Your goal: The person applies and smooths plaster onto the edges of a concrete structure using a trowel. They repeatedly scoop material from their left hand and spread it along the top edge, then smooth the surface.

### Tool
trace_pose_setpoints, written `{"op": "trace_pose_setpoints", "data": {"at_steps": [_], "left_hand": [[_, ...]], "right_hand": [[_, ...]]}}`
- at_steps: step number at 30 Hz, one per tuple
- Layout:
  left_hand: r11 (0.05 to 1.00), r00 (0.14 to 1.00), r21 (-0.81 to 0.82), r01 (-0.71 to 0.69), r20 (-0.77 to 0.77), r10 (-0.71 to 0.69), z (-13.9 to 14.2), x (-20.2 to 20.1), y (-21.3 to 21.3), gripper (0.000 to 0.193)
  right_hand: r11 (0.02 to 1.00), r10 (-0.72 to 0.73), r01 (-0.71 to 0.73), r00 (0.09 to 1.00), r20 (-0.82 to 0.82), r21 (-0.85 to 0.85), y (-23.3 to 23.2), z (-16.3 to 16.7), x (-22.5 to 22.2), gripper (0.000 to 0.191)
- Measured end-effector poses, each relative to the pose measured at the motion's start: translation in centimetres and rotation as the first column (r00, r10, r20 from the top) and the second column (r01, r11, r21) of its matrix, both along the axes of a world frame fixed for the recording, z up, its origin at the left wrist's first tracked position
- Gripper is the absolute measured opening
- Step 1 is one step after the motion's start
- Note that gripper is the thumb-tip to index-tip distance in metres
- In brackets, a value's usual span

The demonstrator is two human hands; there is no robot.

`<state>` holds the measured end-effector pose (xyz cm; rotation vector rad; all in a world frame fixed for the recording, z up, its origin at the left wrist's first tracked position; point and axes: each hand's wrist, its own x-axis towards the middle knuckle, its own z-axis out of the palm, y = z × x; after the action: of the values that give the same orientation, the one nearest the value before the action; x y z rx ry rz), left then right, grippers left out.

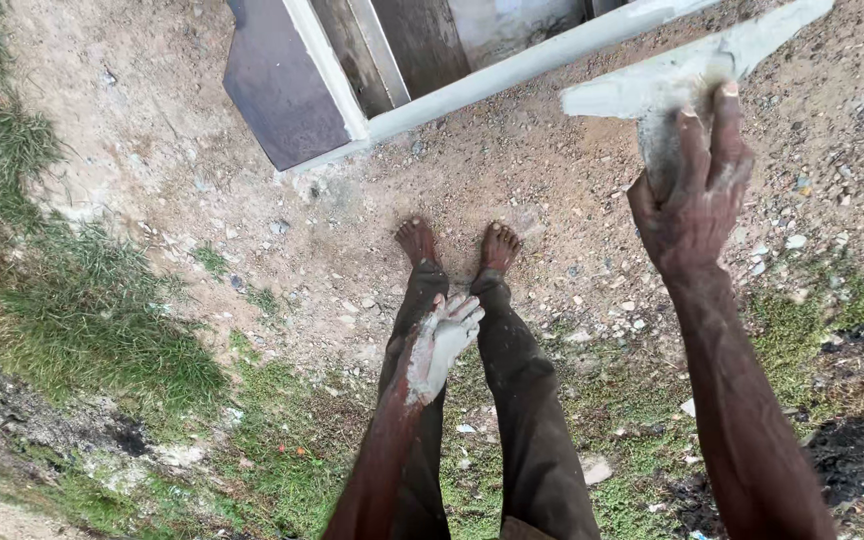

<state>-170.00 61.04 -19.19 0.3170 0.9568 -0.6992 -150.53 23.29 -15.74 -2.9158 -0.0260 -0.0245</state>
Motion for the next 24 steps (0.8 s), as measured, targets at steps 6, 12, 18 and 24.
{"op": "trace_pose_setpoints", "data": {"at_steps": [6, 12, 18, 24], "left_hand": [[0.997, 0.999, -0.076, 0.01, 0.052, -0.006, -1.8, -2.5, 0.3, 0.065], [0.999, 1.0, -0.038, 0.014, 0.001, -0.014, -2.5, -2.3, 0.9, 0.07], [0.995, 0.986, 0.0, 0.096, -0.135, -0.095, 0.3, -0.3, 0.2, 0.071], [0.997, 0.995, -0.015, 0.071, -0.074, -0.072, 1.1, 0.4, -0.6, 0.071]], "right_hand": [[0.994, 0.106, -0.103, 0.974, 0.199, -0.025, -0.4, -6.6, 1.2, 0.084], [0.992, 0.119, -0.127, 0.966, 0.232, 0.021, 0.3, -10.3, 2.2, 0.087], [0.979, -0.097, 0.065, 0.983, 0.159, 0.195, 0.7, -6.0, -1.5, 0.081], [0.996, 0.061, -0.071, 0.983, 0.172, 0.051, 0.5, -4.1, 2.1, 0.084]]}}
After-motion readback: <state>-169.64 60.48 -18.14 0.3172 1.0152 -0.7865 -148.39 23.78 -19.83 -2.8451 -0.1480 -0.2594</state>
